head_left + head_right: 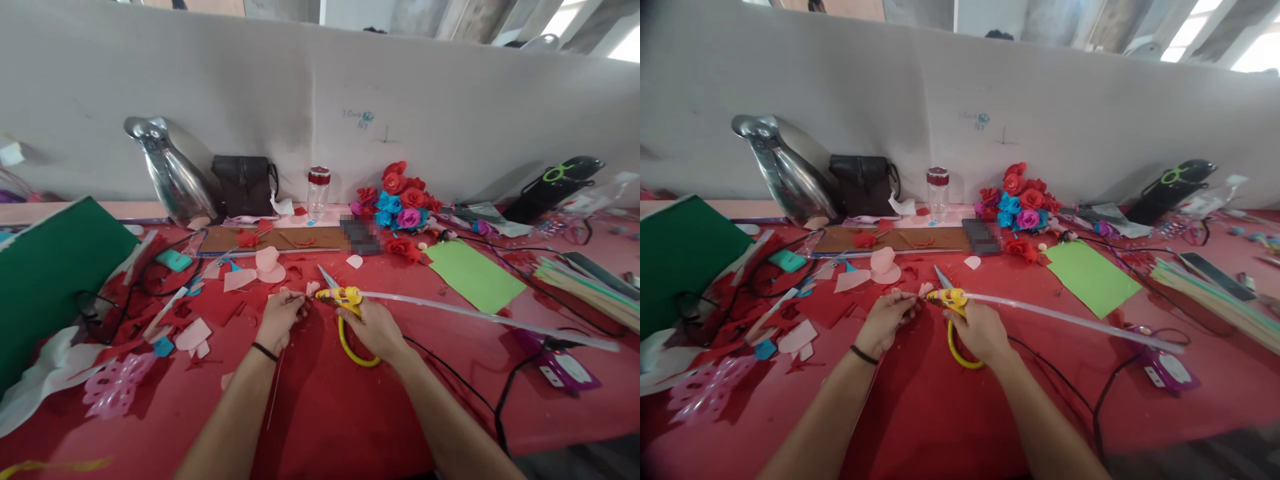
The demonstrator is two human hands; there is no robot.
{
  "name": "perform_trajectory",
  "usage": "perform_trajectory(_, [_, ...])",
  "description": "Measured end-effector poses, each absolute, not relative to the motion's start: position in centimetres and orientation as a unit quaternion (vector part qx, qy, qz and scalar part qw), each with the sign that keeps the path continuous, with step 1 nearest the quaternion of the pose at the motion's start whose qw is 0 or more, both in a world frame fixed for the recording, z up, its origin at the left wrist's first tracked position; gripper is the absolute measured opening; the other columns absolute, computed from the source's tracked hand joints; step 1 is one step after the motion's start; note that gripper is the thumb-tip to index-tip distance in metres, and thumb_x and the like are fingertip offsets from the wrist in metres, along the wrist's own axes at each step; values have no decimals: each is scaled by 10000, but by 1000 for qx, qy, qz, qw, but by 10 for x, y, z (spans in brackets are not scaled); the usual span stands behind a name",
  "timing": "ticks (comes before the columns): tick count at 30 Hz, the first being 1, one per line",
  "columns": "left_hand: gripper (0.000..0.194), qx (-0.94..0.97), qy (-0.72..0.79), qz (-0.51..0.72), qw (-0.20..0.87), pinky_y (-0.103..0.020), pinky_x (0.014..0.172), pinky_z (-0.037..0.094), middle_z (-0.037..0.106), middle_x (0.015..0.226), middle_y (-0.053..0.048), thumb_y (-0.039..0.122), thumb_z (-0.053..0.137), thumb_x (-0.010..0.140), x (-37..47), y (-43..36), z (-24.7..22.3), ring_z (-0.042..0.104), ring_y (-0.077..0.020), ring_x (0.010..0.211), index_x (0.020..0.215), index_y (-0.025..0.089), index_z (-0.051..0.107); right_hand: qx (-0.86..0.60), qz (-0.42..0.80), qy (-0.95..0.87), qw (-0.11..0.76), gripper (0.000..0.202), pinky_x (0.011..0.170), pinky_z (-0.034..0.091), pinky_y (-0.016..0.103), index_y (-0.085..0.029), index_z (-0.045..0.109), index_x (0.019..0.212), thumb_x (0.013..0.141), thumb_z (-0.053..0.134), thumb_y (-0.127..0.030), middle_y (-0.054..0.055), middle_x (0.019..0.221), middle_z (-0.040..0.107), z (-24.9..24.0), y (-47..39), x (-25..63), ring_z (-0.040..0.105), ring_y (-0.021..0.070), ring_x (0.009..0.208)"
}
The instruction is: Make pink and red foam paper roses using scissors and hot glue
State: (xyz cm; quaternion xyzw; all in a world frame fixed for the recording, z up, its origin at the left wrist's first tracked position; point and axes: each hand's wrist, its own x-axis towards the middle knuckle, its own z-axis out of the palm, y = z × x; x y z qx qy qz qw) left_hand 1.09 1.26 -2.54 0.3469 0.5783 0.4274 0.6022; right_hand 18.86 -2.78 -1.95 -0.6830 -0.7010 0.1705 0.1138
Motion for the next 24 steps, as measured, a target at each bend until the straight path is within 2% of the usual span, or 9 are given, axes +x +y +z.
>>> perform_trajectory(5, [7, 349, 579, 429, 599, -182, 416, 273, 564, 460, 18, 136, 556, 601, 12, 13, -25, 444, -70, 395, 599, 134, 562, -687, 183, -691, 129, 362, 577, 338, 256, -136, 601, 949, 894, 404, -435, 116, 822, 707, -21, -27, 190, 653, 231, 746])
perform_trajectory(13, [16, 341, 573, 439, 602, -176, 420, 289, 564, 464, 19, 125, 590, 591, 11, 13, -29, 451, -68, 402, 599, 130, 576, -693, 167, -690, 124, 344, 573, 344, 256, -156, 606, 939, 860, 451, -453, 130, 843, 709, -17, -30, 190, 656, 246, 767])
perform_trajectory(17, [81, 295, 514, 500, 631, -152, 409, 285, 596, 526, 0, 147, 659, 585, 9, 13, -23, 449, -48, 431, 634, 119, 602, -719, 219, -632, 190, 372, 565, 374, 241, -162, 593, 847, 861, 412, -486, 92, 726, 691, -14, -24, 214, 642, 206, 672])
perform_trajectory(19, [148, 258, 451, 529, 671, -133, 406, 283, 611, 580, -7, 157, 710, 564, 7, 11, -16, 450, -35, 456, 674, 117, 620, -748, 244, -586, 196, 420, 567, 391, 248, -156, 585, 797, 867, 371, -511, 79, 644, 664, -15, -19, 230, 627, 197, 617])
perform_trajectory(21, [201, 227, 391, 546, 705, -115, 403, 283, 611, 618, -8, 146, 749, 540, 6, 10, -10, 446, -23, 475, 698, 116, 629, -788, 208, -554, 173, 430, 587, 403, 266, -149, 589, 772, 863, 371, -508, 97, 651, 656, -17, -16, 244, 626, 209, 638])
perform_trajectory(24, [223, 208, 332, 570, 722, -101, 408, 304, 600, 642, -2, 134, 771, 547, 4, 6, -3, 444, -16, 491, 724, 122, 636, -821, 80, -547, 146, 406, 648, 416, 322, -148, 621, 777, 855, 398, -478, 154, 796, 659, -16, -20, 256, 618, 257, 763])
